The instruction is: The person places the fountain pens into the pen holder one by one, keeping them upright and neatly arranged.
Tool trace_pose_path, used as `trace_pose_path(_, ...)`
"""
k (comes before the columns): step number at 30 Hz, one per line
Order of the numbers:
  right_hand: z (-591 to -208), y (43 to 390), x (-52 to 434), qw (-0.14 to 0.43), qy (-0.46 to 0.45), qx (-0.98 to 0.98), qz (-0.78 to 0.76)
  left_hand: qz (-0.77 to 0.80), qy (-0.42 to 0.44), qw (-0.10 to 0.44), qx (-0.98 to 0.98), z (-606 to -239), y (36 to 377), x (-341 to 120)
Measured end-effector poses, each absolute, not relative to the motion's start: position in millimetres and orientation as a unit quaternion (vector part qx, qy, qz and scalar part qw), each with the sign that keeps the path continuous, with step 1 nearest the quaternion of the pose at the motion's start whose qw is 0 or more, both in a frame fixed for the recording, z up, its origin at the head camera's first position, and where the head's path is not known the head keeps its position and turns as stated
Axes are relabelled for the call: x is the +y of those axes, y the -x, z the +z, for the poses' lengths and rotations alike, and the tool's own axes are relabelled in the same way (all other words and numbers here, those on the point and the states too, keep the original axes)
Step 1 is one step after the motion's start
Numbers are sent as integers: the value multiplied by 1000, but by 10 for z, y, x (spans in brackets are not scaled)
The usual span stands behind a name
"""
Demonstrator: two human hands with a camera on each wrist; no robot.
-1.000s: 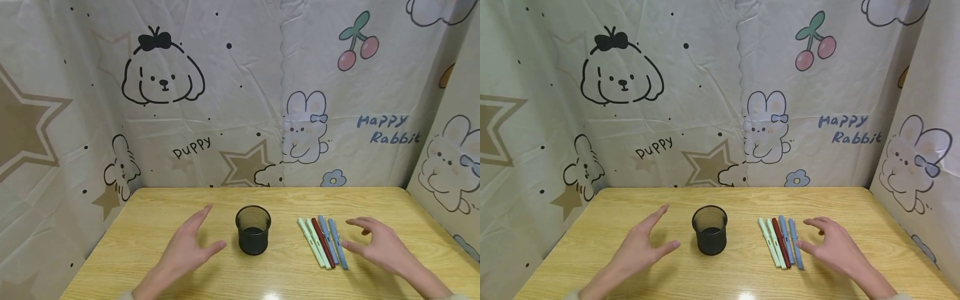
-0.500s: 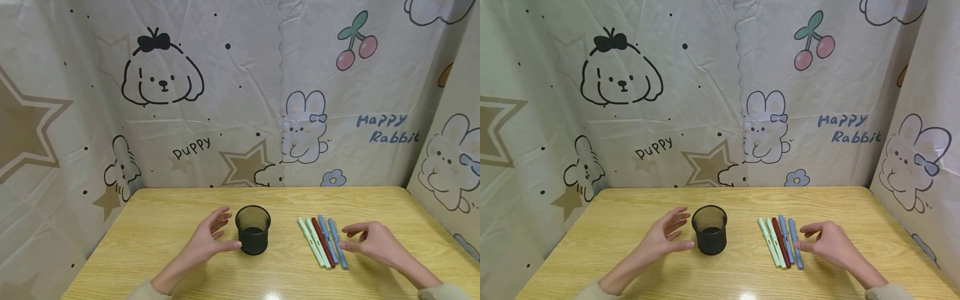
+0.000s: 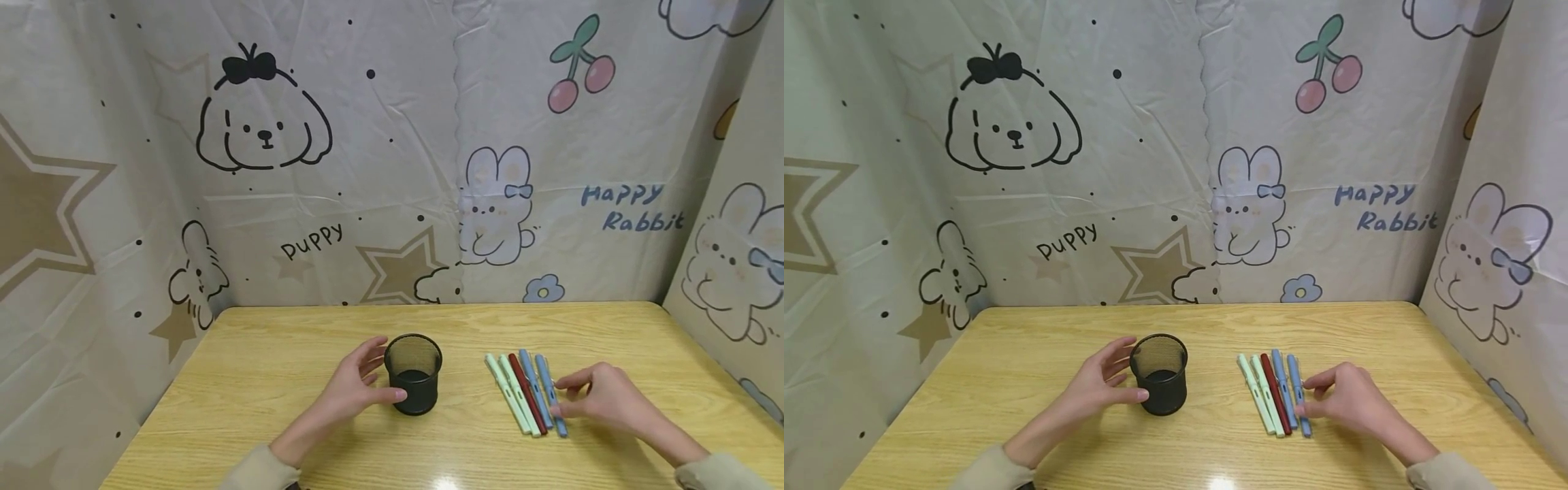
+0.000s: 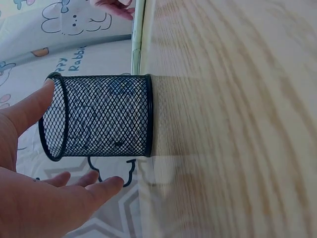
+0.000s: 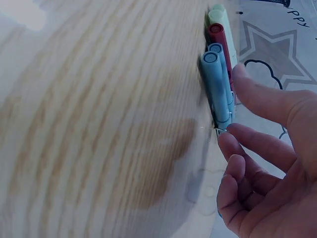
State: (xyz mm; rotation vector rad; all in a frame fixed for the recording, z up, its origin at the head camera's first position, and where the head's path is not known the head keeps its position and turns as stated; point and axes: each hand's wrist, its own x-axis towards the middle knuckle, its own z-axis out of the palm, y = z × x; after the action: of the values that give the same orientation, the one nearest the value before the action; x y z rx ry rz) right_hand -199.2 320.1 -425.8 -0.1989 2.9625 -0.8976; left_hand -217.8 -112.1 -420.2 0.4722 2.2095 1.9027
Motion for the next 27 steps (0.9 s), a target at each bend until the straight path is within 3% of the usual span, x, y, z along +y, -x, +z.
trace_pose_path(27, -4319, 2011, 3406, 43, 69, 946, -314, 681, -160, 120, 705, -4313, 2258, -1008)
